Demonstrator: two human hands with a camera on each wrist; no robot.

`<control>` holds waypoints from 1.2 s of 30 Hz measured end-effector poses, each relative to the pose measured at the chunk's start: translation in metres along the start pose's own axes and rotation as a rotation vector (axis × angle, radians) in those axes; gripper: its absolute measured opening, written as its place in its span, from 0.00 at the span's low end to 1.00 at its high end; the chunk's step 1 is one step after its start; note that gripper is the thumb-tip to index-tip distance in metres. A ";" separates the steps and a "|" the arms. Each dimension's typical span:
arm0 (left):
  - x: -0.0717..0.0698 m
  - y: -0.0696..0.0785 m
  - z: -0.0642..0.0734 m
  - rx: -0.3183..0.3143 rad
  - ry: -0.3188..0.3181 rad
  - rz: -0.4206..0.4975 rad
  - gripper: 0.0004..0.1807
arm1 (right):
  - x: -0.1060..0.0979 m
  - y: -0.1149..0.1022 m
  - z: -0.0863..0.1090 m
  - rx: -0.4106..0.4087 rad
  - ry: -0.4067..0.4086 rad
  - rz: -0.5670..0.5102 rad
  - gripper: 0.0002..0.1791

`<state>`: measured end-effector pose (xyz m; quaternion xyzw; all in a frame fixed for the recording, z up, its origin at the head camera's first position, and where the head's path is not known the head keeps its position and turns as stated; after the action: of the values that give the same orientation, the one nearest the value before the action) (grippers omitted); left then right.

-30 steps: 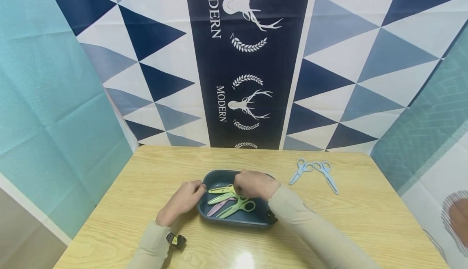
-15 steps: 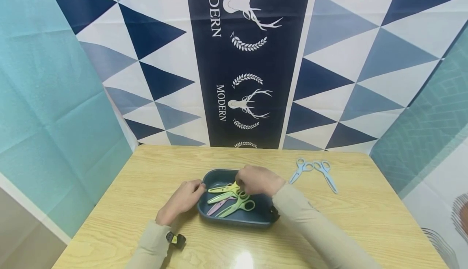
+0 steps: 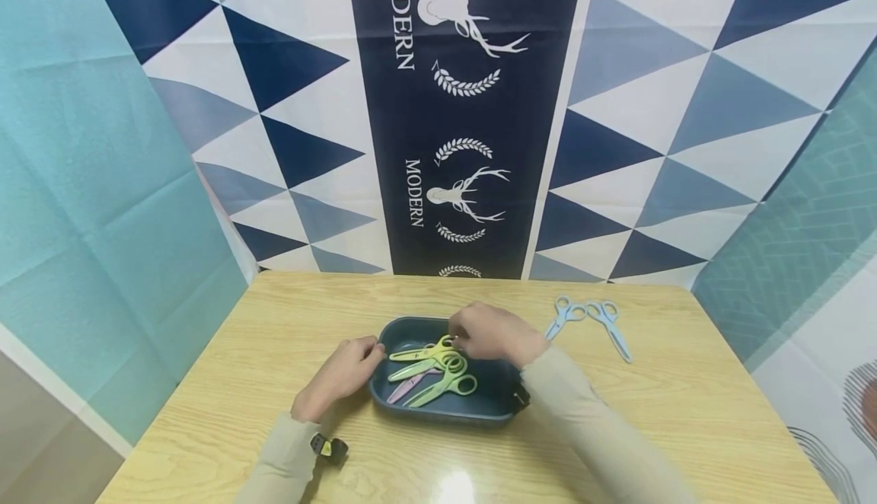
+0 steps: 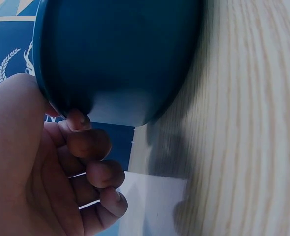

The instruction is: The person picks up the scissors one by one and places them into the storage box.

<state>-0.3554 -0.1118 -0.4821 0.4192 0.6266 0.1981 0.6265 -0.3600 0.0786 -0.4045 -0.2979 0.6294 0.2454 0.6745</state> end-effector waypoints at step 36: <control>-0.003 -0.001 -0.001 -0.007 0.017 0.020 0.23 | -0.037 0.051 0.049 0.178 0.310 0.011 0.21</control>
<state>-0.3566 -0.1142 -0.4811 0.4215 0.6271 0.2103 0.6204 -0.3649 0.1511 -0.3711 -0.2679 0.7468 0.1435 0.5916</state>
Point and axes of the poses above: each hand's wrist, its own z-axis away from the middle knuckle, its own x-axis out of the palm, y = z × x, the point moved 10 cm from there along -z, towards the middle knuckle, and after that the axes turned 13 degrees about z, right-handed, at the moved point
